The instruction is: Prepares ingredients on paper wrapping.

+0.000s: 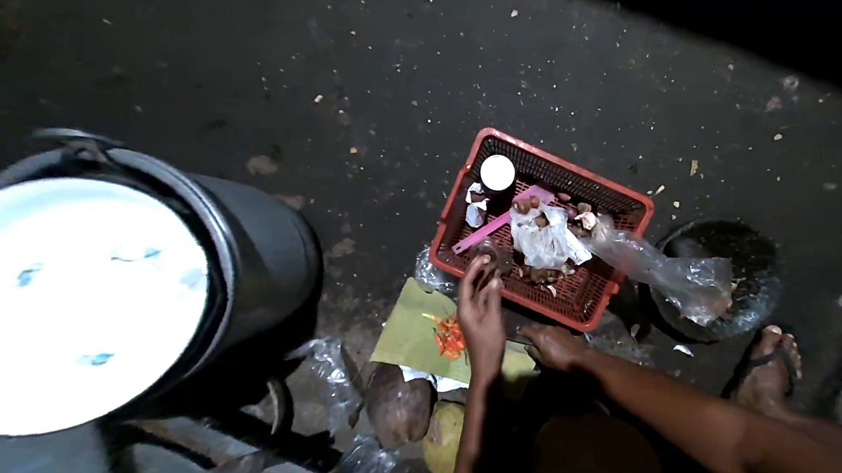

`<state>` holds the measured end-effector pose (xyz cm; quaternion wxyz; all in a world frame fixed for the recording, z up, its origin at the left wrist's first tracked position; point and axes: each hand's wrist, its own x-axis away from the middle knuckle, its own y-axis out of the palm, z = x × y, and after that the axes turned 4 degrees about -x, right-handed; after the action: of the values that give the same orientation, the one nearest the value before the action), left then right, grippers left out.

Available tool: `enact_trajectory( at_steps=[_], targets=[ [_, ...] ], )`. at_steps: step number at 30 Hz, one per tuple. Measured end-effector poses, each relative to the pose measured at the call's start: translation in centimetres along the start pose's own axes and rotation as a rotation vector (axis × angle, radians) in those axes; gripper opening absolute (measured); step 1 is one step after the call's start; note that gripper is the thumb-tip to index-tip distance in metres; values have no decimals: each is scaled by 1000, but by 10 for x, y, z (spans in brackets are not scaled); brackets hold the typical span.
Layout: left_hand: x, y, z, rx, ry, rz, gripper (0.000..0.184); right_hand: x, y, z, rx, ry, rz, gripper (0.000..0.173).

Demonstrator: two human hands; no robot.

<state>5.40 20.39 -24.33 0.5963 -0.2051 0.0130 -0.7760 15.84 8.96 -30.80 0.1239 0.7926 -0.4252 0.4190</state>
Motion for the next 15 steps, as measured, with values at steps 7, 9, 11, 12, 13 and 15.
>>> enact_trajectory(
  at_steps=[7,9,11,12,13,15],
  targets=[
    [100,-77,-80,-215,-125,383,34,-5,6,-10,29,-11,3,43],
    [91,-77,-81,-286,77,284,29,-4,11,-11,50,-11,3,43],
    [65,-69,-62,-363,168,194,28,-3,14,-11,58,-5,15,42],
    [52,-64,-49,-379,116,188,30,-1,12,-11,62,2,26,42],
    [42,-62,-42,-356,26,221,33,1,9,-10,60,4,37,43],
    [31,-77,-55,-314,-157,377,39,6,4,-10,44,17,54,45]
  ],
)
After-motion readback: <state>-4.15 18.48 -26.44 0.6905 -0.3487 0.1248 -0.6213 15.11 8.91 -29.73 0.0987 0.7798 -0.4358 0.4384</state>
